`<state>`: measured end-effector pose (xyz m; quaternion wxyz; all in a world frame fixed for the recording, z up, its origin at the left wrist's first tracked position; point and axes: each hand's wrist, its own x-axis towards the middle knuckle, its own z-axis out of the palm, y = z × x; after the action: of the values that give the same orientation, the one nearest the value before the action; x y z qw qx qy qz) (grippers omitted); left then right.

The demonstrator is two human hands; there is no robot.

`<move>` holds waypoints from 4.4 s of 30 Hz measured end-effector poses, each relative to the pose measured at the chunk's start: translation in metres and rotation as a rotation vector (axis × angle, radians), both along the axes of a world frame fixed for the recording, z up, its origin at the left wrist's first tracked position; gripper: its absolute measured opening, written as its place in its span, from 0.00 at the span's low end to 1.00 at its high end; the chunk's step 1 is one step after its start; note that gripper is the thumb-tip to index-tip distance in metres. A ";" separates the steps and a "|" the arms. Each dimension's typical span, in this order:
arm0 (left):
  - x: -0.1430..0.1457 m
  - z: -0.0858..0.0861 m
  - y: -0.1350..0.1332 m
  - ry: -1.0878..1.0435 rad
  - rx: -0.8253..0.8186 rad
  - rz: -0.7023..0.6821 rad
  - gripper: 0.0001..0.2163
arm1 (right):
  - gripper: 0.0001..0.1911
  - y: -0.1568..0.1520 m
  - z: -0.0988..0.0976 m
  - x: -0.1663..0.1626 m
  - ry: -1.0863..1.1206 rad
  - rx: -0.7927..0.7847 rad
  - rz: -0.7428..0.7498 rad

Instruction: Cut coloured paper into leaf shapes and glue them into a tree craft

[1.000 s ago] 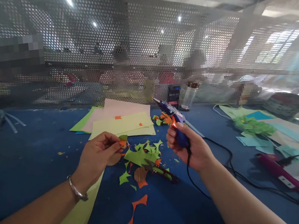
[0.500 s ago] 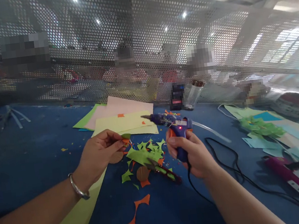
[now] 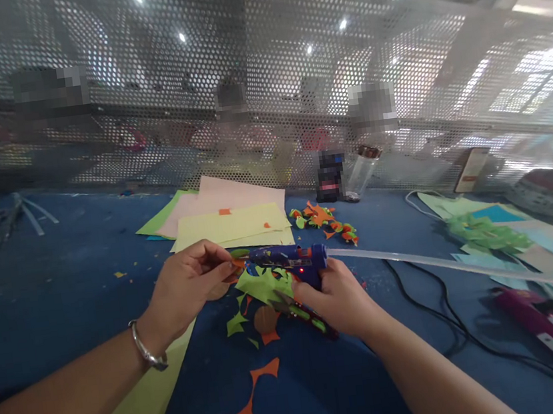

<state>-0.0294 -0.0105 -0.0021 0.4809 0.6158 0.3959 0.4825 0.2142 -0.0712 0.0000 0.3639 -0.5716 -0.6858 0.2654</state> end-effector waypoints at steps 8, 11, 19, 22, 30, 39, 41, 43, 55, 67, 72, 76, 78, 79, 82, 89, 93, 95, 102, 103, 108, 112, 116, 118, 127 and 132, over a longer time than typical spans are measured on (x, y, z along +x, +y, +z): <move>0.001 0.006 -0.003 0.023 -0.013 0.009 0.09 | 0.11 -0.002 0.004 -0.003 0.000 -0.012 0.011; 0.001 0.007 -0.004 0.019 -0.008 0.012 0.09 | 0.11 -0.002 0.003 -0.001 -0.012 -0.010 0.009; 0.002 0.009 -0.005 0.046 0.000 0.022 0.08 | 0.10 -0.002 0.001 0.000 -0.069 -0.006 -0.028; 0.002 0.010 -0.005 0.061 0.007 0.030 0.07 | 0.10 -0.002 0.001 0.001 -0.067 0.001 -0.023; 0.001 0.008 -0.004 0.056 0.015 0.036 0.07 | 0.09 -0.002 0.003 0.000 -0.063 0.001 -0.034; 0.002 0.009 -0.006 0.073 0.022 0.065 0.08 | 0.09 -0.002 0.002 0.000 -0.063 0.029 -0.047; 0.002 0.010 -0.006 0.067 0.021 0.066 0.08 | 0.10 -0.002 0.002 0.000 -0.064 0.027 -0.046; 0.001 0.010 -0.006 0.062 0.015 0.069 0.08 | 0.11 -0.002 0.002 0.000 -0.070 0.029 -0.052; 0.002 0.010 -0.007 -0.044 0.084 0.085 0.10 | 0.22 0.015 -0.010 0.016 0.035 -0.136 -0.130; 0.011 0.003 -0.014 -0.173 -0.191 -0.118 0.13 | 0.22 0.030 -0.023 0.027 0.367 -0.394 -0.266; 0.012 -0.001 -0.016 -0.102 -0.162 -0.159 0.13 | 0.25 0.031 -0.026 0.033 0.178 -0.336 -0.342; 0.010 -0.003 -0.018 0.020 -0.076 -0.168 0.14 | 0.24 0.027 -0.016 0.040 -0.053 -0.215 -0.389; 0.010 -0.003 -0.019 0.089 -0.027 -0.178 0.14 | 0.20 0.021 -0.009 0.036 -0.141 -0.113 -0.418; 0.010 -0.003 -0.020 0.118 -0.011 -0.187 0.14 | 0.18 0.016 -0.005 0.030 -0.250 0.011 -0.399; 0.010 -0.003 -0.022 0.174 0.006 -0.214 0.13 | 0.17 0.001 -0.001 0.006 -0.273 0.208 -0.193; 0.013 -0.010 -0.021 0.222 0.029 -0.237 0.14 | 0.11 -0.019 -0.008 -0.024 -0.302 0.365 0.131; 0.015 -0.013 -0.021 0.198 0.016 -0.234 0.15 | 0.06 -0.019 -0.010 -0.023 -0.358 0.440 0.130; 0.016 -0.014 -0.022 0.176 0.012 -0.232 0.15 | 0.06 -0.019 -0.011 -0.023 -0.368 0.463 0.140; 0.020 -0.009 -0.028 0.011 -0.086 -0.227 0.13 | 0.06 -0.019 -0.014 -0.023 -0.389 0.535 0.150; 0.020 -0.007 -0.030 -0.016 -0.111 -0.229 0.12 | 0.06 -0.018 -0.014 -0.023 -0.390 0.550 0.145; 0.022 0.001 -0.036 -0.053 -0.196 -0.238 0.06 | 0.07 -0.018 -0.014 -0.022 -0.401 0.592 0.124; 0.022 0.000 -0.036 -0.045 -0.177 -0.268 0.08 | 0.07 -0.019 -0.015 -0.022 -0.397 0.597 0.123; 0.021 -0.004 -0.033 -0.041 -0.148 -0.293 0.10 | 0.07 -0.019 -0.015 -0.022 -0.397 0.576 0.125; 0.020 -0.005 -0.031 -0.034 -0.144 -0.293 0.10 | 0.07 -0.019 -0.015 -0.022 -0.392 0.565 0.123; 0.021 -0.005 -0.030 -0.049 -0.161 -0.275 0.10 | 0.07 -0.020 -0.014 -0.023 -0.340 0.515 0.138; 0.021 -0.003 -0.032 -0.053 -0.162 -0.269 0.10 | 0.07 -0.020 -0.014 -0.023 -0.328 0.502 0.133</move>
<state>-0.0080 -0.0421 -0.0054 0.5996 0.6094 0.3347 0.3964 0.1910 -0.0913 -0.0137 0.3603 -0.4527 -0.8155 0.0151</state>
